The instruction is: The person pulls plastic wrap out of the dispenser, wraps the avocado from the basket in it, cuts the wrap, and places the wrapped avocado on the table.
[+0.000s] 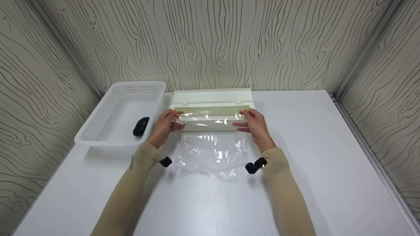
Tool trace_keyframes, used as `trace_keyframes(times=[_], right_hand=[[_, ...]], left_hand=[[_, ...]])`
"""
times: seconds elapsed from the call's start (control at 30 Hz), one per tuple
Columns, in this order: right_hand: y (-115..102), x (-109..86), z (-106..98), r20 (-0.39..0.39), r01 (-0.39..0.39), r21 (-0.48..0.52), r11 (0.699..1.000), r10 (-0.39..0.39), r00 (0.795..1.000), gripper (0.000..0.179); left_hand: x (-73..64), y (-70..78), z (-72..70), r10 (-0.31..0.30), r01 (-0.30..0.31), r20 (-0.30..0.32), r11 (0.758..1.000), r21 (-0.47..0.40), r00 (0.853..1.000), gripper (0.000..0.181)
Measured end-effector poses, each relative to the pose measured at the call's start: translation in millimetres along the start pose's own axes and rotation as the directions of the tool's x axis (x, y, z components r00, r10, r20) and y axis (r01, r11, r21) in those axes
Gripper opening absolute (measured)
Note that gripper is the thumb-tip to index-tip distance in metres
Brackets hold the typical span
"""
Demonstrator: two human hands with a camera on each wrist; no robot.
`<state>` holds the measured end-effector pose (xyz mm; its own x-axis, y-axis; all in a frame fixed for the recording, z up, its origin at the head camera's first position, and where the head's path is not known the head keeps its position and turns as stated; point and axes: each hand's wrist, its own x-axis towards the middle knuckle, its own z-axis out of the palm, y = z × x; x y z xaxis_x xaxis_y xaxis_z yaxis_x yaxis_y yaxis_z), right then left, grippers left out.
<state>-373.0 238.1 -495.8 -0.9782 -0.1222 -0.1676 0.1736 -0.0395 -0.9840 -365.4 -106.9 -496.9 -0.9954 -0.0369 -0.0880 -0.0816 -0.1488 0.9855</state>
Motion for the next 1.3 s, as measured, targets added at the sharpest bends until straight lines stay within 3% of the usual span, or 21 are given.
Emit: trace_keyframes(times=[0.2,0.3,0.37,0.43,0.53,0.6,0.67,0.77,0.83,0.9,0.97,1.03,1.1,1.17,1.23,1.3], right_hand=[[-0.2,-3.3,-4.0,0.042,0.033,-0.072,0.997,-0.030,0.999,0.046],[0.9,-10.0,-9.2,0.079,0.026,-0.137,0.990,-0.015,0.997,0.057],[3.4,-16.2,-13.2,0.107,0.033,-0.204,0.978,-0.011,0.994,0.063],[6.8,-23.7,-18.0,0.130,0.041,-0.285,0.958,-0.004,0.992,0.064],[12.6,-36.3,-25.5,0.154,0.038,-0.399,0.916,0.026,0.988,0.063],[16.0,-45.5,-29.3,0.174,0.012,-0.465,0.885,0.078,0.982,0.061],[19.3,-53.5,-30.9,0.196,-0.006,-0.530,0.848,0.130,0.972,0.061],[23.2,-63.5,-29.4,0.230,-0.010,-0.607,0.795,0.188,0.955,0.056],[25.5,-68.9,-27.2,0.254,0.012,-0.646,0.763,0.201,0.946,0.048],[27.9,-74.3,-25.4,0.296,0.050,-0.657,0.752,0.196,0.935,0.039],[30.2,-78.2,-24.5,0.352,0.090,-0.638,0.765,0.186,0.918,0.031],[31.8,-81.7,-24.8,0.418,0.124,-0.602,0.789,0.179,0.891,0.028],[33.2,-85.3,-26.7,0.474,0.137,-0.561,0.817,0.180,0.862,0.026],[34.3,-89.0,-28.7,0.507,0.138,-0.536,0.833,0.187,0.842,0.026],[35.5,-92.8,-30.8,0.525,0.152,-0.531,0.833,0.183,0.831,0.025],[36.4,-96.6,-32.5,0.530,0.169,-0.534,0.828,0.173,0.830,0.025]], left_hand=[[-4.5,3.9,-3.7,-0.004,0.003,0.019,1.000,0.019,1.000,0.029],[-14.2,3.9,-8.4,0.004,-0.008,0.030,0.993,0.122,1.000,0.026],[-23.4,3.5,-12.9,0.033,-0.038,0.024,0.964,0.263,0.999,0.025],[-34.6,2.9,-17.2,0.076,-0.076,0.018,0.897,0.435,0.997,0.025],[-53.4,0.0,-22.7,0.108,-0.100,0.029,0.736,0.669,0.994,0.030],[-66.5,-3.7,-24.2,0.094,-0.106,0.060,0.635,0.765,0.994,0.036],[-77.9,-8.5,-24.4,0.047,-0.106,0.096,0.561,0.821,0.994,0.043],[-91.8,-15.0,-24.4,-0.060,-0.115,0.168,0.507,0.854,0.984,0.050],[-97.6,-18.4,-25.2,-0.118,-0.136,0.223,0.499,0.856,0.968,0.045],[-101.6,-20.9,-26.5,-0.150,-0.166,0.282,0.523,0.836,0.947,0.034],[-104.4,-22.8,-29.2,-0.160,-0.181,0.327,0.575,0.798,0.931,0.022],[-106.8,-24.6,-33.1,-0.163,-0.169,0.363,0.668,0.725,0.917,0.013],[-109.9,-25.4,-37.4,-0.173,-0.117,0.380,0.768,0.629,0.908,0.009],[-112.7,-26.1,-41.7,-0.176,-0.064,0.390,0.846,0.529,0.904,0.007],[-115.6,-26.4,-45.7,-0.178,-0.021,0.398,0.893,0.449,0.900,0.006],[-119.1,-26.8,-49.3,-0.185,0.009,0.411,0.919,0.394,0.893,0.006]])
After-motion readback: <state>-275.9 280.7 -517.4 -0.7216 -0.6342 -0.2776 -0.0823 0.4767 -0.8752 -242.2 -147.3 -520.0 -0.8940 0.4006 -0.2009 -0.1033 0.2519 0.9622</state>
